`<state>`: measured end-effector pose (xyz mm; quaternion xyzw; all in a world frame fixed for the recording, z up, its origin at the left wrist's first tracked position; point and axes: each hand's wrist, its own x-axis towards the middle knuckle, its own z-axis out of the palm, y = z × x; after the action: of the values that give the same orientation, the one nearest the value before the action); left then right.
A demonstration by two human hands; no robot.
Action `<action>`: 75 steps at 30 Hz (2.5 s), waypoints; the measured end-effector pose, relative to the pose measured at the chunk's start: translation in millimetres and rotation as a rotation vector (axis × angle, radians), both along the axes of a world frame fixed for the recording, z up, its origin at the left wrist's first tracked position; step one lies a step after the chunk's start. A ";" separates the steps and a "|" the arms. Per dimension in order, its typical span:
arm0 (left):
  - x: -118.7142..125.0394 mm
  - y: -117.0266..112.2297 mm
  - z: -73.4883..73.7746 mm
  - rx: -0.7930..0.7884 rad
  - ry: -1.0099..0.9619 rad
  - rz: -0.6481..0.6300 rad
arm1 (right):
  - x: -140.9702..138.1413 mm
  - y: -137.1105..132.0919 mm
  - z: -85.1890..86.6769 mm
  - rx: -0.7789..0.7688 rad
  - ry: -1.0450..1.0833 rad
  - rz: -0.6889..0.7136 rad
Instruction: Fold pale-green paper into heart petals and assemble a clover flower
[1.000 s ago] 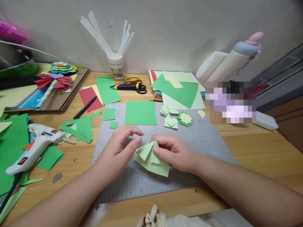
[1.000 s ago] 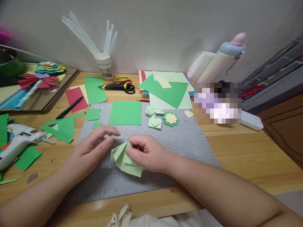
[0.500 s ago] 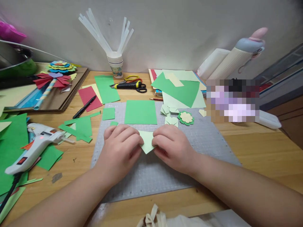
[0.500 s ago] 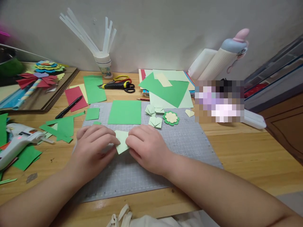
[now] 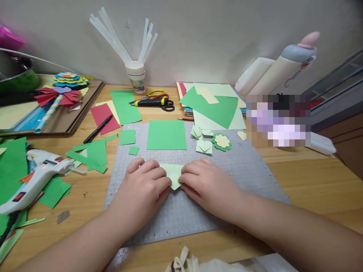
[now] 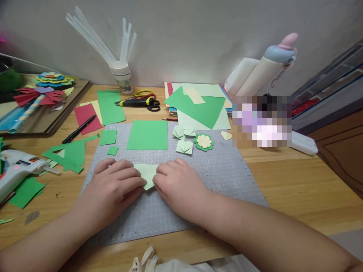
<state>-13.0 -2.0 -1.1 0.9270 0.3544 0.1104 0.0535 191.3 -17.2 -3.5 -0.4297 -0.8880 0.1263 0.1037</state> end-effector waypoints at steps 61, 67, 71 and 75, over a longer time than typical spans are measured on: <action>14.8 10.5 -9.5 -0.253 -0.032 0.423 | -11.2 20.3 -3.9 -0.177 -0.005 -0.276; 14.2 12.2 -11.0 -0.254 -0.073 0.422 | -11.1 20.7 -4.5 -0.171 -0.011 -0.275; 12.6 15.7 -13.9 -0.239 -0.122 0.367 | -11.4 20.8 -4.7 -0.171 -0.003 -0.270; 9.5 19.0 -19.2 -0.231 -0.179 0.231 | -11.9 21.9 -5.7 -0.177 -0.003 -0.275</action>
<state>-3.6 17.0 -20.3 0.8544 0.4626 0.1564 0.1777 179.4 4.7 -9.2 -0.5550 -0.8063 0.1880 0.0806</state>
